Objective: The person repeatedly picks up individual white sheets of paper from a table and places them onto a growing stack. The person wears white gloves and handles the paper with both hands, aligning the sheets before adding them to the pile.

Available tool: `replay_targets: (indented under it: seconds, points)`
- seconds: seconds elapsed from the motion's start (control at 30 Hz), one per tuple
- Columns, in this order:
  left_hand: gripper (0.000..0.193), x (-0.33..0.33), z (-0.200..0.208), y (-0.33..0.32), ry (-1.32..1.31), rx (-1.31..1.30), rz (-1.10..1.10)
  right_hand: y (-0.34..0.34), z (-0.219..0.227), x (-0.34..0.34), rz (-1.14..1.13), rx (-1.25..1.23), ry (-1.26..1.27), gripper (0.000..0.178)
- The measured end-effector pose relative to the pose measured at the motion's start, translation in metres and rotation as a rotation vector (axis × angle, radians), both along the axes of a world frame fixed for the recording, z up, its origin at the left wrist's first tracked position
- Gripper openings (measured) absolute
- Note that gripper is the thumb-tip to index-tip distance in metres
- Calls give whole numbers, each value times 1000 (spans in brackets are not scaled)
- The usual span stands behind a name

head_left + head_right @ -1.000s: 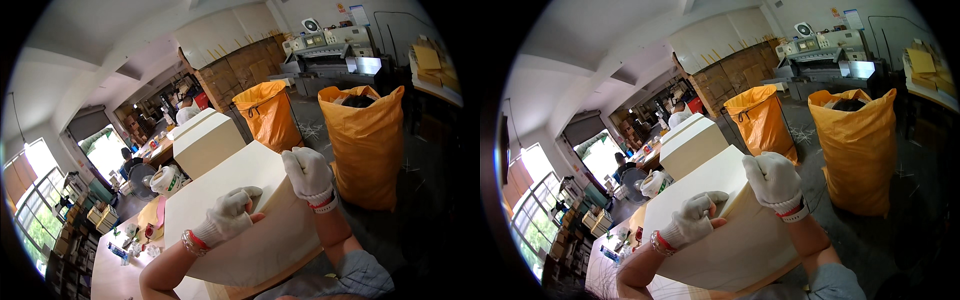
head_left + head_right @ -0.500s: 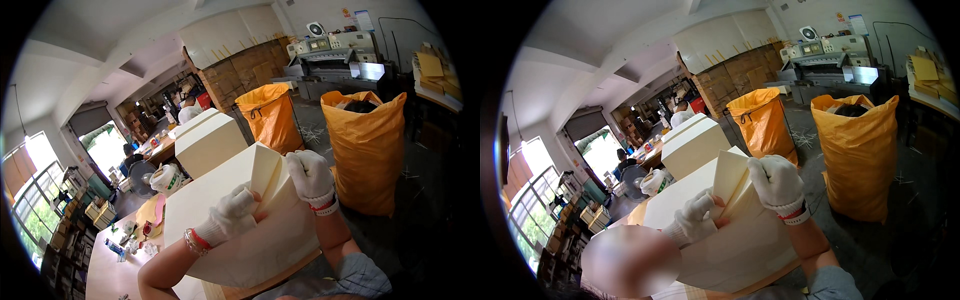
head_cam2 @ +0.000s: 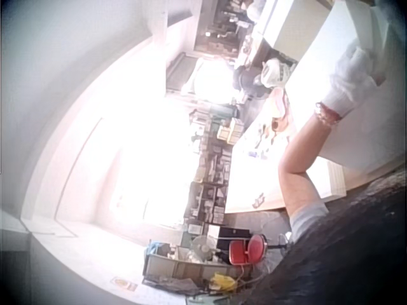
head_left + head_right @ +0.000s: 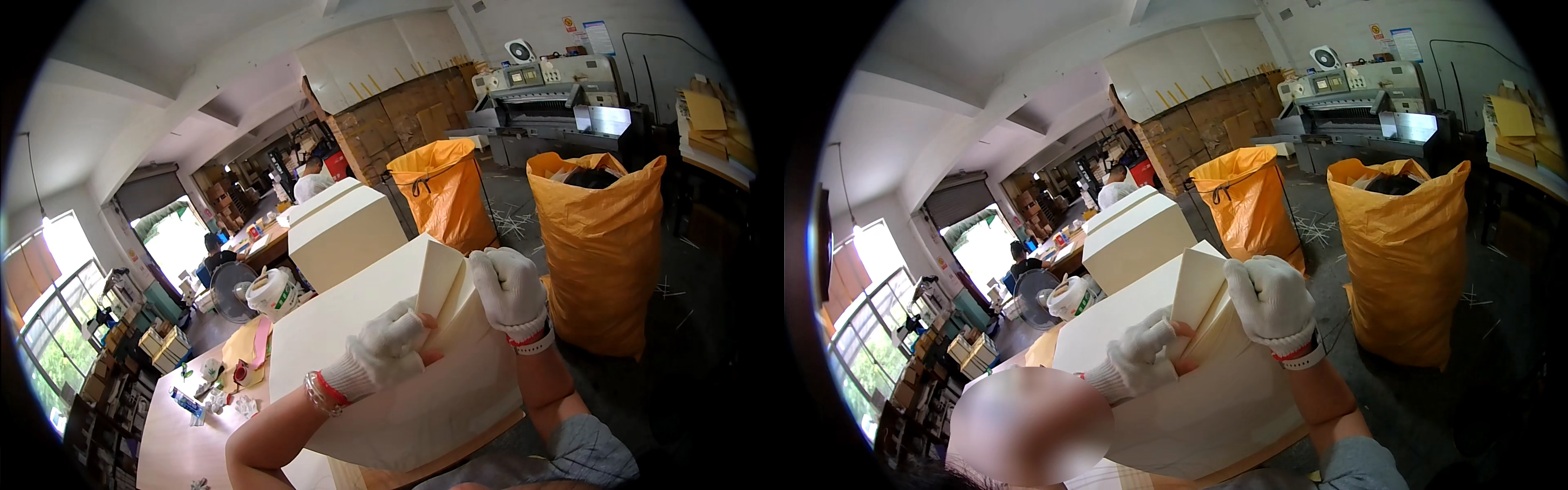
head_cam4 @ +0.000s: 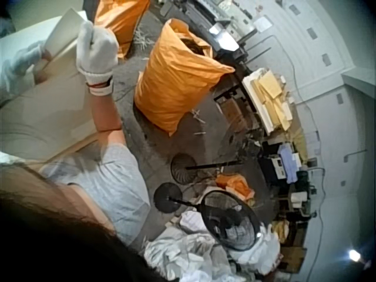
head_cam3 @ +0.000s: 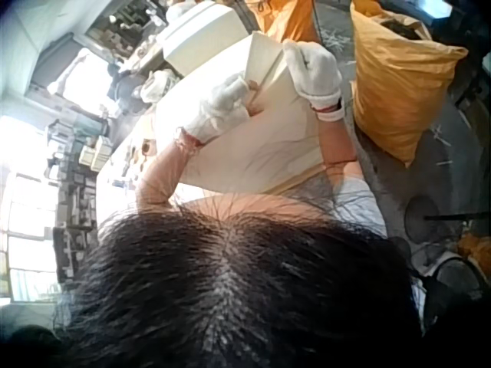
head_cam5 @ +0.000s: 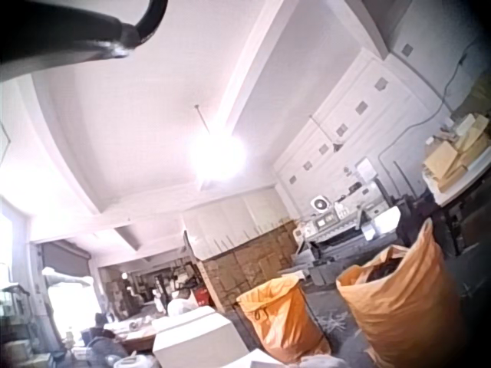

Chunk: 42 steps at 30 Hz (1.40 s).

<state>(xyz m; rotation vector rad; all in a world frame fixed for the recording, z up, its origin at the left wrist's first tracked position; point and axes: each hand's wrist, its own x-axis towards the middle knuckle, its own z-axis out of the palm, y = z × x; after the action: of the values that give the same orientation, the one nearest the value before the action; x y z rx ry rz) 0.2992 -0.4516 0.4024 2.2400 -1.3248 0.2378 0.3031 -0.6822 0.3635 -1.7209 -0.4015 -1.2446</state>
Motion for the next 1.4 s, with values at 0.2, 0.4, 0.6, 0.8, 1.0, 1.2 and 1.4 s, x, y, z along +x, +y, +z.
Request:
replay_targets:
  seconds: [0.2,0.4,0.6,0.8,1.0,1.2,1.4]
  points:
    - [37,2,-2,2,18,-23,41,0,0,0,2,-32,-52,36]
    - [35,3,-1,2,-18,60,11,-3,-1,-2,16,-50,-10,37]
    - [39,9,-4,3,18,50,-48,-1,0,-1,-3,-20,-12,37]
    - [43,8,-7,3,25,-58,-29,2,-2,2,-5,-4,-53,37]
    - [44,3,-1,-3,-77,-46,-41,-1,-3,-2,11,7,0,41]
    - [52,15,-7,9,-2,95,-35,2,-1,0,2,0,-39,41]
    - [50,8,-6,0,-31,-22,-41,0,-4,2,-17,2,-46,39]
